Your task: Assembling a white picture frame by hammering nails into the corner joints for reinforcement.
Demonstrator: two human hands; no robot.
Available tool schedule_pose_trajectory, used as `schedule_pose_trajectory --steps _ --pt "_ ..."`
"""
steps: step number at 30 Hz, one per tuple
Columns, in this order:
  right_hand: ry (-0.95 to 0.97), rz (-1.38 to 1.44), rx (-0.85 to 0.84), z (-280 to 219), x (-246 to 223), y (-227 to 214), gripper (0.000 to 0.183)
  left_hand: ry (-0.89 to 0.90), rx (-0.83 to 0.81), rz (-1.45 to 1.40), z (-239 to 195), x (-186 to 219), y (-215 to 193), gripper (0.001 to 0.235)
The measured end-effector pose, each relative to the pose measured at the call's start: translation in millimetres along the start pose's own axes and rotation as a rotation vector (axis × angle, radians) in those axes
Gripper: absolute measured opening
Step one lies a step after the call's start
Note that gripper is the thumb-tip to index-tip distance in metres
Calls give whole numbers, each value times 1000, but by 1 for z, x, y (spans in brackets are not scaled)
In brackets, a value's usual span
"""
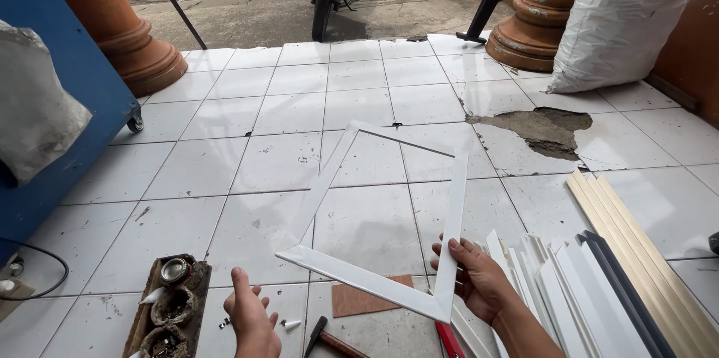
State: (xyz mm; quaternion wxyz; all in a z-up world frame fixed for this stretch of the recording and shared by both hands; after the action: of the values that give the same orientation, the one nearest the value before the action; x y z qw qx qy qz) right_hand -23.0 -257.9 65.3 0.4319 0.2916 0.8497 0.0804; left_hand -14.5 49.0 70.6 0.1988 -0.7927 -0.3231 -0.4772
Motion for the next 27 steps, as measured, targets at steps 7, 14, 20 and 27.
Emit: schedule_pose_trajectory --steps 7,14,20,27 --pt "60 18 -146 -25 42 56 31 -81 -461 -240 -44 -17 50 65" --pt "11 -14 33 -5 17 27 30 84 -397 -173 29 -24 39 43" --pt "-19 46 170 16 -4 -14 30 91 -438 -126 29 -9 38 43" --pt "-3 -25 31 2 8 -1 69 43 -254 -395 51 4 -5 37"
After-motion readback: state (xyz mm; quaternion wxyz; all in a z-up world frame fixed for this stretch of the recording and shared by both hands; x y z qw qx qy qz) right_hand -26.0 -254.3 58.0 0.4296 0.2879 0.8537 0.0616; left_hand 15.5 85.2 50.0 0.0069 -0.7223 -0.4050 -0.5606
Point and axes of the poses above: each hand's wrist, its own z-axis towards the middle knuckle, its own y-axis out of the palm, x = y × z, the point moved 3 cm from there along z, towards the middle knuckle, and after that the axes turned 8 degrees about y, right-handed, at the moved point
